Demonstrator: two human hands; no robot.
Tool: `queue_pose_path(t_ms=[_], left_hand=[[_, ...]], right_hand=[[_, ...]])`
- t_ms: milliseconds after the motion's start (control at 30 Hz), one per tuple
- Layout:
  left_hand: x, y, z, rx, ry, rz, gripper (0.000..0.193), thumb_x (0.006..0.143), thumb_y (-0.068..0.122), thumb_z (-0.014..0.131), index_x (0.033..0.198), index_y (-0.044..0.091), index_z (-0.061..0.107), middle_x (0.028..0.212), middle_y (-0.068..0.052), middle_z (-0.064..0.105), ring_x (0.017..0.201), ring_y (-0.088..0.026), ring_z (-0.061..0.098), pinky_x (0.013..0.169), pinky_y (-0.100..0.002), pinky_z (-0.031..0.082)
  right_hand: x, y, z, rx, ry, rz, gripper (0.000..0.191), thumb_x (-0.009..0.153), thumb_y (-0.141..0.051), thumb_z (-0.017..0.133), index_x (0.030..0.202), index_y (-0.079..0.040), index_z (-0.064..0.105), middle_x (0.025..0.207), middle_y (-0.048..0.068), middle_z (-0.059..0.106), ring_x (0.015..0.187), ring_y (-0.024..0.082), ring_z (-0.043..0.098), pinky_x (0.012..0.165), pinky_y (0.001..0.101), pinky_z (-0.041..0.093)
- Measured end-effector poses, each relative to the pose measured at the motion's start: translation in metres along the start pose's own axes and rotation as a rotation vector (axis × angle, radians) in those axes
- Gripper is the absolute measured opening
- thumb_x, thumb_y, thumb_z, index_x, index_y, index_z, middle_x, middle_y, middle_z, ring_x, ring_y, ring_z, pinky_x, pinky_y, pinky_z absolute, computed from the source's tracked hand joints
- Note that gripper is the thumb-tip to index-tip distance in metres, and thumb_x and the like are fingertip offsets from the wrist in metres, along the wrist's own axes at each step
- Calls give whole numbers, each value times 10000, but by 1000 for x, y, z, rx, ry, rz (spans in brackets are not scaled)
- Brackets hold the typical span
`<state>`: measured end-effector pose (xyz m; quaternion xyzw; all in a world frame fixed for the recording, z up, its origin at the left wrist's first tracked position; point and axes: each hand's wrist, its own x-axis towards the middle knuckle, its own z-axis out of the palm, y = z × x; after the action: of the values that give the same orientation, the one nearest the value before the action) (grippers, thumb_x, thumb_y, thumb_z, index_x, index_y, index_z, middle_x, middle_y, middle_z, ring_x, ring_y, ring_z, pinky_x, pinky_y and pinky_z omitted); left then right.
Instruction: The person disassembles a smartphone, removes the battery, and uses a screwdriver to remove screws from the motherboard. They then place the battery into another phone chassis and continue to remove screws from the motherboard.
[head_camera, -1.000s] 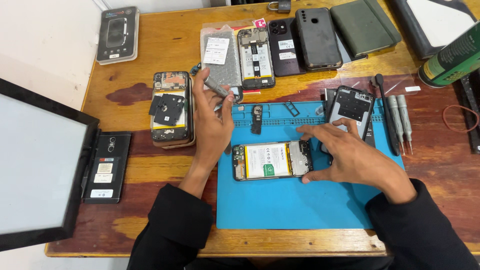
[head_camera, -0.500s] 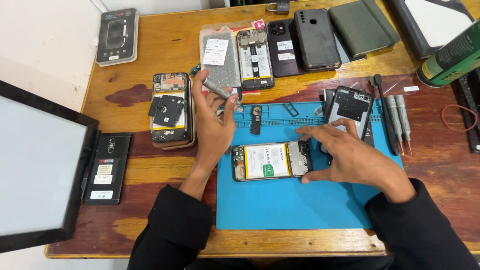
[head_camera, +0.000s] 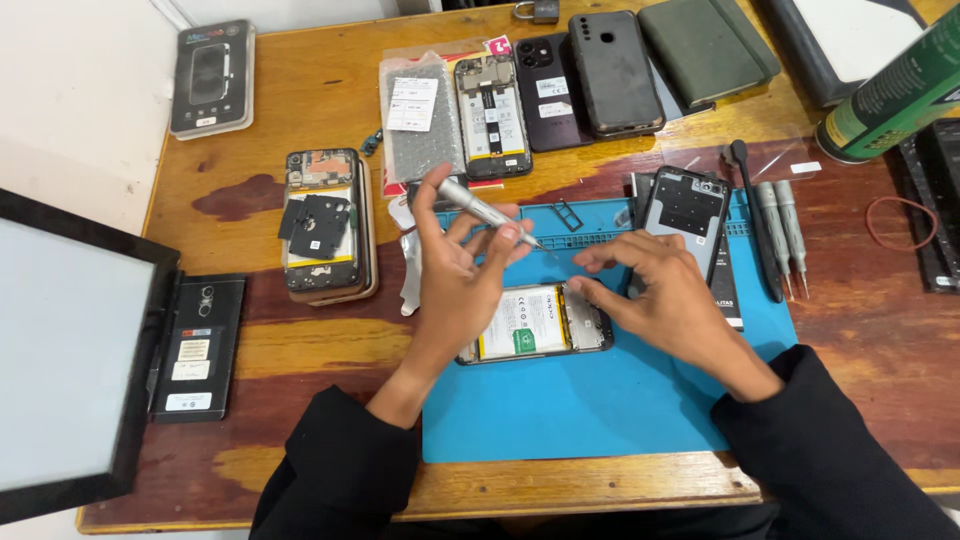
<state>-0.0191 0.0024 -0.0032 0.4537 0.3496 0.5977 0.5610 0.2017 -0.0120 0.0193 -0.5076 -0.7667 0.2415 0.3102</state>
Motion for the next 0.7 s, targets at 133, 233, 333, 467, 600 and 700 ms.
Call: queue_pose_path(t_ms=[133, 233, 333, 467, 600, 700], left_hand=[[-6, 0, 7, -2, -54, -20, 814, 1012, 4, 604, 1598, 209, 77, 1262, -218, 629, 1180, -287, 700, 990, -416, 631], [-7, 0, 8, -6, -74, -24, 818, 1019, 4, 604, 1604, 210, 70, 1258, -219, 627, 1181, -289, 698, 997, -413, 628], [-7, -1, 8, 22, -73, -19, 823, 1019, 12, 607, 1607, 205, 64, 1255, -216, 632, 1177, -286, 701, 986, -406, 628], [-8, -1, 8, 34, -88, -6, 819, 1021, 16, 614, 1608, 186, 69, 1245, -219, 638, 1176, -281, 703, 986, -403, 632], [-8, -1, 9, 20, -98, 9, 813, 1027, 12, 617, 1613, 175, 79, 1245, -223, 636, 1176, -277, 699, 989, -401, 628], [-9, -1, 10, 14, -105, 7, 812, 1026, 9, 619, 1614, 173, 83, 1249, -225, 638, 1178, -278, 700, 984, -399, 628]], right_hand=[[0, -1, 4, -21, -16, -32, 275, 835, -303, 808, 1041, -124, 769, 911, 13, 758, 886, 179, 682, 833, 340, 462], [0, -2, 4, -64, -22, -49, 225, 852, -279, 803, 1008, -120, 775, 895, 17, 762, 858, 188, 676, 832, 376, 422], [0, -4, 4, -74, -23, -61, 166, 882, -265, 785, 971, -125, 774, 890, 5, 767, 847, 182, 671, 824, 379, 416], [0, -7, 3, -53, -36, -43, 151, 888, -263, 777, 960, -130, 775, 860, 4, 759, 806, 171, 661, 810, 362, 419], [1, -9, 2, -87, -29, -45, 126, 881, -251, 779, 940, -140, 785, 836, 2, 764, 783, 176, 645, 794, 350, 412], [1, -10, 1, -72, -14, -69, 127, 879, -248, 787, 953, -144, 793, 862, 7, 765, 797, 171, 651, 799, 348, 407]])
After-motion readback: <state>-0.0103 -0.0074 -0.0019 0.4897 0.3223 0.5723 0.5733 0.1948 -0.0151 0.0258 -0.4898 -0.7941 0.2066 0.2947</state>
